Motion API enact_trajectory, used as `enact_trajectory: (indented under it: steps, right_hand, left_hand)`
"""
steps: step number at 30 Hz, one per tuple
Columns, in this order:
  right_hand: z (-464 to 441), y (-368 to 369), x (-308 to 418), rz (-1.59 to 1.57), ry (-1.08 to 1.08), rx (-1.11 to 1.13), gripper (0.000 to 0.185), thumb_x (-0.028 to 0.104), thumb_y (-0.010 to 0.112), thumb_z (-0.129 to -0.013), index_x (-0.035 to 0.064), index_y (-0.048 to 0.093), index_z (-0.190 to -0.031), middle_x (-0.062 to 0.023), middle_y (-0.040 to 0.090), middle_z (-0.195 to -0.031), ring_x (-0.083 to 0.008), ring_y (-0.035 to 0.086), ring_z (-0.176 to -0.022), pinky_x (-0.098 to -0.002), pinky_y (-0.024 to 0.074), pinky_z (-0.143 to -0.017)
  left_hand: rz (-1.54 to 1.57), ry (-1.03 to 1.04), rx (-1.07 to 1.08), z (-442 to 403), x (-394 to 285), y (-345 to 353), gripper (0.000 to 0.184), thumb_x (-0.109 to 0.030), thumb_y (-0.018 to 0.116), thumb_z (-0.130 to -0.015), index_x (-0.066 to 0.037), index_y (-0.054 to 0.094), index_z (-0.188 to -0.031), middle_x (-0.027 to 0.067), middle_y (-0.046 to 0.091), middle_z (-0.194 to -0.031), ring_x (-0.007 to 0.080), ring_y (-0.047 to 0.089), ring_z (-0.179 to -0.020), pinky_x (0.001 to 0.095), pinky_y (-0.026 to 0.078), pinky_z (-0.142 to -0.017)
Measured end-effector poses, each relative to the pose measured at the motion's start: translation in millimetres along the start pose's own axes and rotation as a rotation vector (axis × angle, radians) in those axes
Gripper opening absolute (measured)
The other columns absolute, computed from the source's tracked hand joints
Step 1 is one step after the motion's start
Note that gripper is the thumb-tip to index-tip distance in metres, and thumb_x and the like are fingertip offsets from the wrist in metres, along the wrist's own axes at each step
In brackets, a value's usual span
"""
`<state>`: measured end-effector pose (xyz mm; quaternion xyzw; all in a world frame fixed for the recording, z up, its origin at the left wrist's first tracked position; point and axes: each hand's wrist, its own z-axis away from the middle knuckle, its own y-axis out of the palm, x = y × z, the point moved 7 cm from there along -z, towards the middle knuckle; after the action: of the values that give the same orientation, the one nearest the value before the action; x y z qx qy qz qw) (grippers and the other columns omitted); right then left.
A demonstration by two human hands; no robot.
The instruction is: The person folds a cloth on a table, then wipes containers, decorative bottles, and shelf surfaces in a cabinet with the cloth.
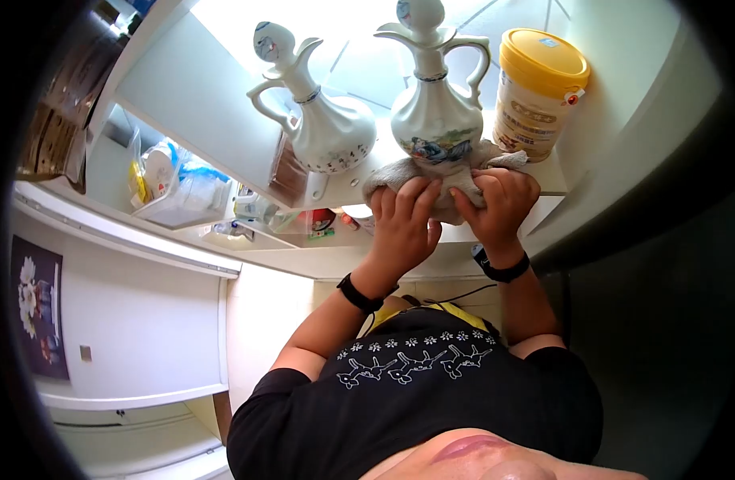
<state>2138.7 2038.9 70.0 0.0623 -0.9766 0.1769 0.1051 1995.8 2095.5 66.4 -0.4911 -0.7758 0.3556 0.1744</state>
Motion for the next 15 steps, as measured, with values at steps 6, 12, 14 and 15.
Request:
enact_trajectory:
  steps: [6, 12, 14, 15]
  right_hand:
    - [3.5, -3.6, -1.2, -0.030, -0.072, -0.096, 0.033, 0.047, 0.074, -0.081, 0.0179, 0.059, -0.084, 0.0040, 0.064, -0.088, -0.0181, 0.056, -0.086, -0.0379, 0.0349, -0.087]
    - [4.5, -5.7, -0.3, -0.066, -0.094, -0.116, 0.031, 0.045, 0.072, -0.083, 0.0178, 0.059, -0.085, 0.0037, 0.065, -0.090, -0.0191, 0.056, -0.087, -0.0383, 0.0355, -0.086]
    - [2.6, -8.6, 2.4, -0.070, -0.115, -0.095, 0.030, 0.045, 0.073, -0.082, 0.0173, 0.060, -0.085, 0.0036, 0.065, -0.091, -0.0196, 0.056, -0.087, -0.0386, 0.0357, -0.086]
    - [1.1, -9.5, 3.1, -0.073, -0.105, -0.066, 0.030, 0.043, 0.073, -0.082, 0.0168, 0.060, -0.086, 0.0035, 0.065, -0.093, -0.0205, 0.056, -0.088, -0.0390, 0.0359, -0.085]
  left_hand:
    - [-0.003, 0.039, -0.075, 2.8, 3.6, 1.8, 0.062, -0.014, 0.066, -0.071, -0.013, 0.055, -0.132, 0.0059, 0.052, -0.127, 0.0312, 0.047, -0.105, 0.0457, 0.035, -0.096]
    - [-0.033, 0.072, -0.197, 5.6, 1.9, -0.7, 0.056, -0.011, 0.066, -0.070, -0.014, 0.060, -0.125, 0.0048, 0.055, -0.119, 0.0283, 0.050, -0.099, 0.0433, 0.035, -0.093]
    - [-0.010, 0.084, -0.179, 4.9, 1.6, -2.4, 0.055, -0.009, 0.065, -0.070, -0.015, 0.060, -0.125, 0.0048, 0.056, -0.118, 0.0288, 0.051, -0.099, 0.0443, 0.036, -0.094]
    - [0.016, 0.062, -0.172, 4.5, 0.7, -4.8, 0.056, -0.007, 0.065, -0.069, -0.015, 0.061, -0.124, 0.0046, 0.056, -0.118, 0.0294, 0.051, -0.100, 0.0449, 0.036, -0.095]
